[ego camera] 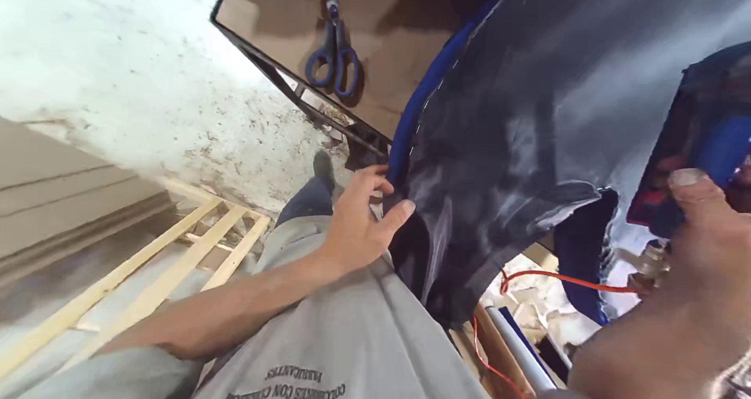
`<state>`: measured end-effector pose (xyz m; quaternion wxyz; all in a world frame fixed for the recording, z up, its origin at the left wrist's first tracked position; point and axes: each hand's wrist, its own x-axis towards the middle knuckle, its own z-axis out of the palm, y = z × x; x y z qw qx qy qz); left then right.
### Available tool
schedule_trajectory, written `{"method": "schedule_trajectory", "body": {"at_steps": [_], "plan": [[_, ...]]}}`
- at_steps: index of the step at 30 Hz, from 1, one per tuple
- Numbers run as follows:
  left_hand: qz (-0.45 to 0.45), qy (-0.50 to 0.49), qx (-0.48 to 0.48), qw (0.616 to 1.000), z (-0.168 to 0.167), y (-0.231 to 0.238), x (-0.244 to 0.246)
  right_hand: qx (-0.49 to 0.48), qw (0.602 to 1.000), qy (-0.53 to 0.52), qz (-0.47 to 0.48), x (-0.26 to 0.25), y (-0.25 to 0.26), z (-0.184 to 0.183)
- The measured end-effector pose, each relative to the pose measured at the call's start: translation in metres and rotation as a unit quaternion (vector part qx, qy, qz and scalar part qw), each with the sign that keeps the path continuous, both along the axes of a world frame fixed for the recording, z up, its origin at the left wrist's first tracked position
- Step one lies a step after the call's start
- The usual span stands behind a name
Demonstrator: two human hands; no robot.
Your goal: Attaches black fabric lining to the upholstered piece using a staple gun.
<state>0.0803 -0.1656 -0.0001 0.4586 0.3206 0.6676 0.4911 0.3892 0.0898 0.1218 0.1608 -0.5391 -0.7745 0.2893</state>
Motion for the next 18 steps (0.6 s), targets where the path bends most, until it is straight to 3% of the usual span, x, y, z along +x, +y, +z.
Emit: {"method": "schedule_trajectory", "body": {"at_steps": [3,6,10,13,18], "plan": [[0.042,0.017,-0.044,0.998,0.005,0.003,0.015,0.049,0.998,0.010,0.049,-0.001,-0.038,0.021],[0.052,0.058,-0.071,0.994,0.007,0.010,0.023,0.133,0.985,-0.083,0.073,-0.004,-0.065,0.030],[0.068,0.122,-0.061,0.988,0.011,0.017,0.033,0.242,0.942,-0.189,0.134,-0.025,-0.036,0.009],[0.093,0.035,-0.099,0.990,0.022,0.020,0.036,0.239,0.938,-0.208,0.144,-0.039,0.001,-0.021],[0.168,-0.150,-0.133,0.965,0.038,0.013,0.039,0.173,0.959,-0.156,0.163,-0.060,0.043,-0.067]]}}
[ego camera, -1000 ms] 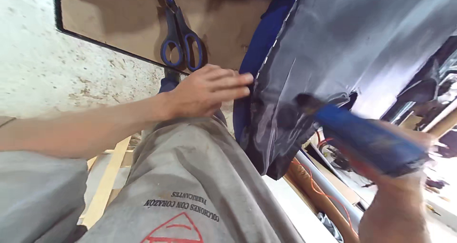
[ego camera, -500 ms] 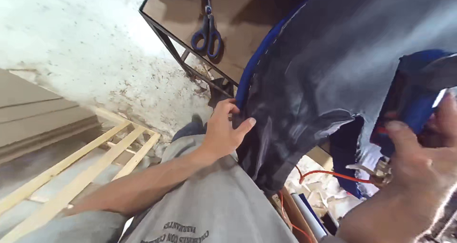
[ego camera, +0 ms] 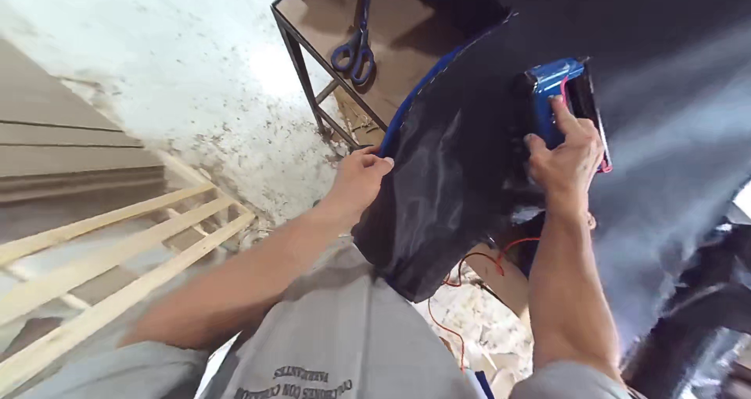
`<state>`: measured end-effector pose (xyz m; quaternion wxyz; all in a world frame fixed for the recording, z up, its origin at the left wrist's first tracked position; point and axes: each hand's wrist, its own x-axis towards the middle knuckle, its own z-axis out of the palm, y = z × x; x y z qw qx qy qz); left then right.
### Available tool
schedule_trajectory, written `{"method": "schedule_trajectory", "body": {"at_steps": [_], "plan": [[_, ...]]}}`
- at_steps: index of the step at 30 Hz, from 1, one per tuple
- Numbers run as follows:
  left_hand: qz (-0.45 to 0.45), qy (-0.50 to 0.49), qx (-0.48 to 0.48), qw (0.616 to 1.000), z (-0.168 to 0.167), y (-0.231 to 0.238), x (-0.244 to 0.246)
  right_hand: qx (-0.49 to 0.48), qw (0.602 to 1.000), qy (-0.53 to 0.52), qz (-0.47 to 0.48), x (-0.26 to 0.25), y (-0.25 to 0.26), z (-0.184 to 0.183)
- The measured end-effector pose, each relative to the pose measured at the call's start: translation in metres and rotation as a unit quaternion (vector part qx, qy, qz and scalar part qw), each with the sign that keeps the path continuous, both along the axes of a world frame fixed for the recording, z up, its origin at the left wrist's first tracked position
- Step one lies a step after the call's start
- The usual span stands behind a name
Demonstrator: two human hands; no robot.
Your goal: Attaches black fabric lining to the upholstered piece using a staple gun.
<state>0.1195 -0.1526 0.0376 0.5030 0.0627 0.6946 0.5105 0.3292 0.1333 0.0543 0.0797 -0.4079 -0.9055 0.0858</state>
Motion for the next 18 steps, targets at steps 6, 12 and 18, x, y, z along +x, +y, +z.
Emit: {"method": "schedule_trajectory", "body": {"at_steps": [6,12,18], "plan": [[-0.126,0.356,0.078,0.923,-0.018,-0.030,-0.027,-0.061,0.998,0.022,0.017,-0.002,0.006,-0.018],[-0.423,0.608,0.249,0.624,-0.021,0.028,-0.091,-0.006,1.000,0.017,0.007,-0.016,-0.061,0.023],[-0.521,0.548,0.472,0.453,-0.046,0.084,-0.130,0.004,0.983,0.132,-0.129,-0.079,-0.255,0.008]]}}
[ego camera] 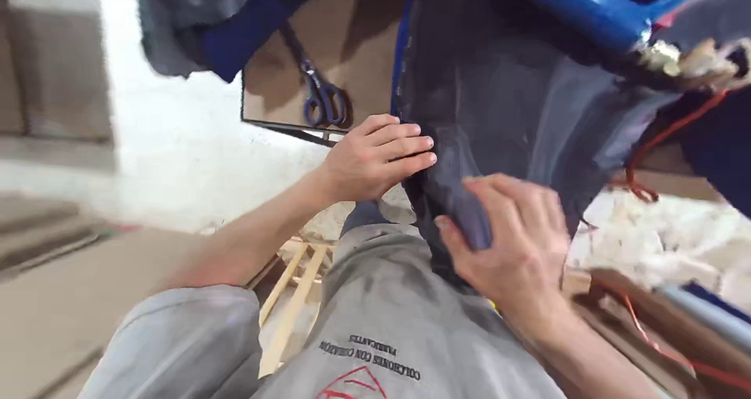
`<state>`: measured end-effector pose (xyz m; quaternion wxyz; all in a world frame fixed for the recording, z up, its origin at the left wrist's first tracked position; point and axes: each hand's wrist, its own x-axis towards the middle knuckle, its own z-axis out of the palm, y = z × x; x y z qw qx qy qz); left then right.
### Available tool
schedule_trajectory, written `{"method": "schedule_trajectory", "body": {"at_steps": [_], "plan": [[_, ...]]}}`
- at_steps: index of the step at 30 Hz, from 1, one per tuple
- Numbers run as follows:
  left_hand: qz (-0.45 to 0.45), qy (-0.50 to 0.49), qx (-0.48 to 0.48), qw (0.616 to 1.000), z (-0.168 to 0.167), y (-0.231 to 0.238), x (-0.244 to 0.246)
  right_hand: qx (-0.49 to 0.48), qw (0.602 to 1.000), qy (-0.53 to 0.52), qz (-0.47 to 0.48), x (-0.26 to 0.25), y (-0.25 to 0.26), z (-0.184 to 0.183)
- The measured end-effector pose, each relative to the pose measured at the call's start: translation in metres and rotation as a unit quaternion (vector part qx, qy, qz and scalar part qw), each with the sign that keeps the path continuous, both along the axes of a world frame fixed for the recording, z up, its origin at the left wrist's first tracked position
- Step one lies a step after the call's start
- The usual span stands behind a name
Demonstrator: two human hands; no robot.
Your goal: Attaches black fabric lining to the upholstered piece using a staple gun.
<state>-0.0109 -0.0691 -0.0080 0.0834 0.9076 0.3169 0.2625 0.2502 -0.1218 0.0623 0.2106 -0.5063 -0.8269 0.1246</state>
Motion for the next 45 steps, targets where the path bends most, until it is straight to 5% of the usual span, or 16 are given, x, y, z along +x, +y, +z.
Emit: {"method": "schedule_trajectory", "body": {"at_steps": [5,9,14,21,28,45], "plan": [[-0.101,-0.064,0.051,0.991,-0.012,0.023,-0.006,0.049,0.984,-0.026,-0.167,-0.046,-0.042,-0.039],[-0.172,-0.099,0.077,0.977,-0.014,0.034,-0.005,0.085,0.969,-0.088,-0.214,-0.053,-0.045,-0.044],[-0.218,-0.078,0.110,0.967,-0.016,0.040,-0.012,0.133,0.970,-0.119,-0.163,-0.040,-0.059,-0.034],[-0.240,-0.012,0.102,0.965,-0.010,0.041,-0.012,0.073,0.968,-0.187,-0.147,-0.039,-0.080,-0.033],[-0.238,-0.025,0.080,0.968,-0.009,0.039,-0.011,0.128,0.969,-0.124,-0.172,-0.080,-0.049,-0.044],[-0.165,-0.065,0.014,0.984,-0.009,0.024,0.000,0.081,0.981,-0.127,-0.122,-0.064,-0.059,-0.068]]}}
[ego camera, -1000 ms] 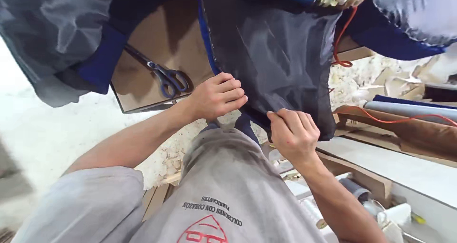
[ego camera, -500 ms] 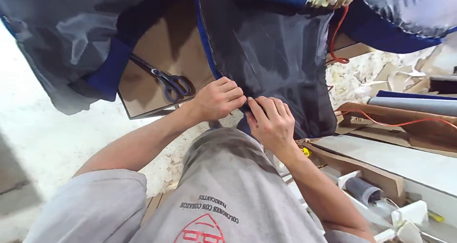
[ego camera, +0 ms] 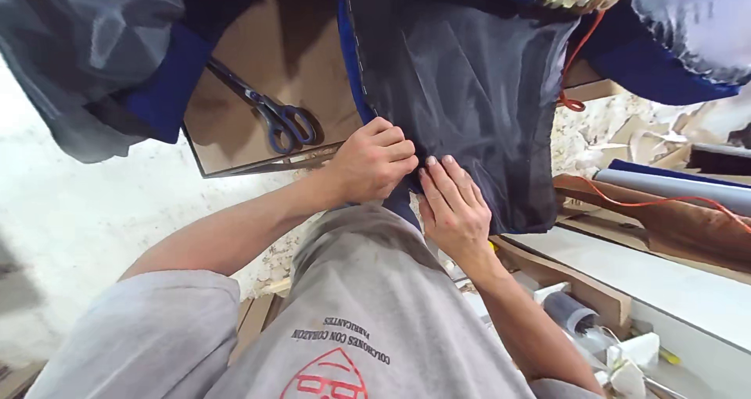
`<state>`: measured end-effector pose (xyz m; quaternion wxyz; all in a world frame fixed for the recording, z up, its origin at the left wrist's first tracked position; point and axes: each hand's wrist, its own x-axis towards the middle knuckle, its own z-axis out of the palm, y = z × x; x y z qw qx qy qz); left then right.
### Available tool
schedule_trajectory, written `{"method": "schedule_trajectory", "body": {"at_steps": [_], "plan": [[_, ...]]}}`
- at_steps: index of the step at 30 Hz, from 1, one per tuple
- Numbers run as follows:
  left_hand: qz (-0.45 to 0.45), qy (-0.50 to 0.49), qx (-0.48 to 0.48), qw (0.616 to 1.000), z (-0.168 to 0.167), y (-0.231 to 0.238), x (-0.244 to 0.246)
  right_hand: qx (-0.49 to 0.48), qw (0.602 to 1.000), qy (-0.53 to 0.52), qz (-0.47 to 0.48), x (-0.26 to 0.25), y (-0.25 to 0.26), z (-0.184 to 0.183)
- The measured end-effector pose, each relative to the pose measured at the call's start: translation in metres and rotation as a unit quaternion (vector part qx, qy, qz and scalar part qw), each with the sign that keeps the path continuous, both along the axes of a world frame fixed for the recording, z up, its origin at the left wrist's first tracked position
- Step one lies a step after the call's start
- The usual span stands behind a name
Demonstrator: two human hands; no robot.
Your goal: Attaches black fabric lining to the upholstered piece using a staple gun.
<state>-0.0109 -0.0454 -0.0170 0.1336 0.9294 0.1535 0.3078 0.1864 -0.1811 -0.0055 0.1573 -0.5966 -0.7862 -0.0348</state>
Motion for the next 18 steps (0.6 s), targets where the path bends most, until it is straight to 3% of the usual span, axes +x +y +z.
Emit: {"method": "schedule_trajectory", "body": {"at_steps": [9,18], "plan": [[0.063,-0.041,-0.012,0.997,-0.011,-0.013,0.003,0.075,0.994,0.033,-0.071,-0.008,0.010,0.003],[0.036,-0.006,0.004,0.999,-0.005,-0.012,0.003,0.072,0.996,0.034,0.039,0.016,0.007,0.005]]}}
